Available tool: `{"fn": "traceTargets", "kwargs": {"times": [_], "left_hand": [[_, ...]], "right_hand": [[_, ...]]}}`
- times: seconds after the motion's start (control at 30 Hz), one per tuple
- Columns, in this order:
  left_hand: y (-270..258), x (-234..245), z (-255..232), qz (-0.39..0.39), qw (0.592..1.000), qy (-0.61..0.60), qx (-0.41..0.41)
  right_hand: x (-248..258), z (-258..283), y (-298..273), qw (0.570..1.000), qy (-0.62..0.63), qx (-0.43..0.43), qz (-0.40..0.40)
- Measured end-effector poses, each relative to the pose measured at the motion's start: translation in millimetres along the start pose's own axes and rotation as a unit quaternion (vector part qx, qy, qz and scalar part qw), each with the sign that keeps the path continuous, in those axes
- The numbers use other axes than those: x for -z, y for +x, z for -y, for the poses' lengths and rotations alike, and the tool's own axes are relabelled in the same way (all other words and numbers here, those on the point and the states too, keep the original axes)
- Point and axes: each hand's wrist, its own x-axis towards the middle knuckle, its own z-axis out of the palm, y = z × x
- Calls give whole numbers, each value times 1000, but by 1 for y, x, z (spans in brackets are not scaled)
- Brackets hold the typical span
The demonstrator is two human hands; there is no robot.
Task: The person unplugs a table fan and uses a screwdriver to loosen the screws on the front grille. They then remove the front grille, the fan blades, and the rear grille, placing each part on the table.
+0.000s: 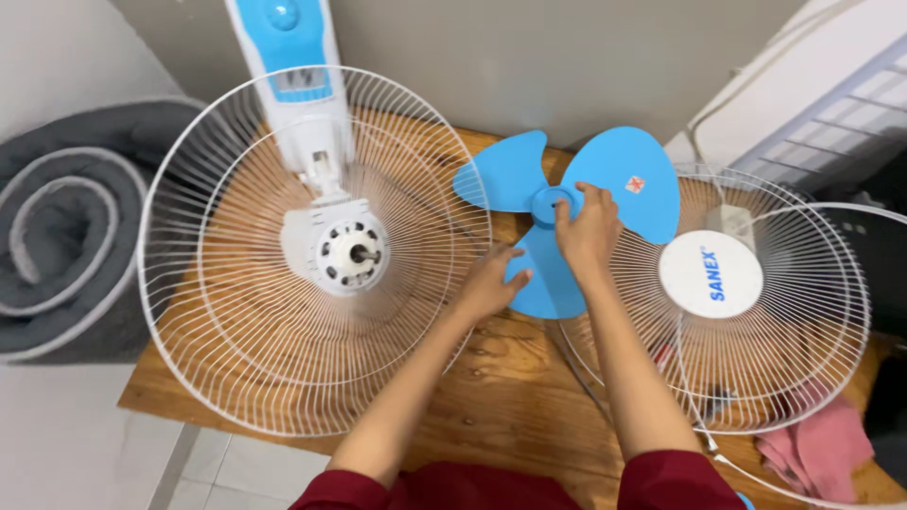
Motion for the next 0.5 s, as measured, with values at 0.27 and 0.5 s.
{"fn": "traceTargets", "kwargs": {"times": [0.27,0.5], "left_hand": [[-76,125,-62,-130,988,49,-70],[-154,219,-88,-415,876,221,-110]], "right_hand": [[-32,110,-35,956,262,89,98],[-62,169,-88,891,333,120,283]]}}
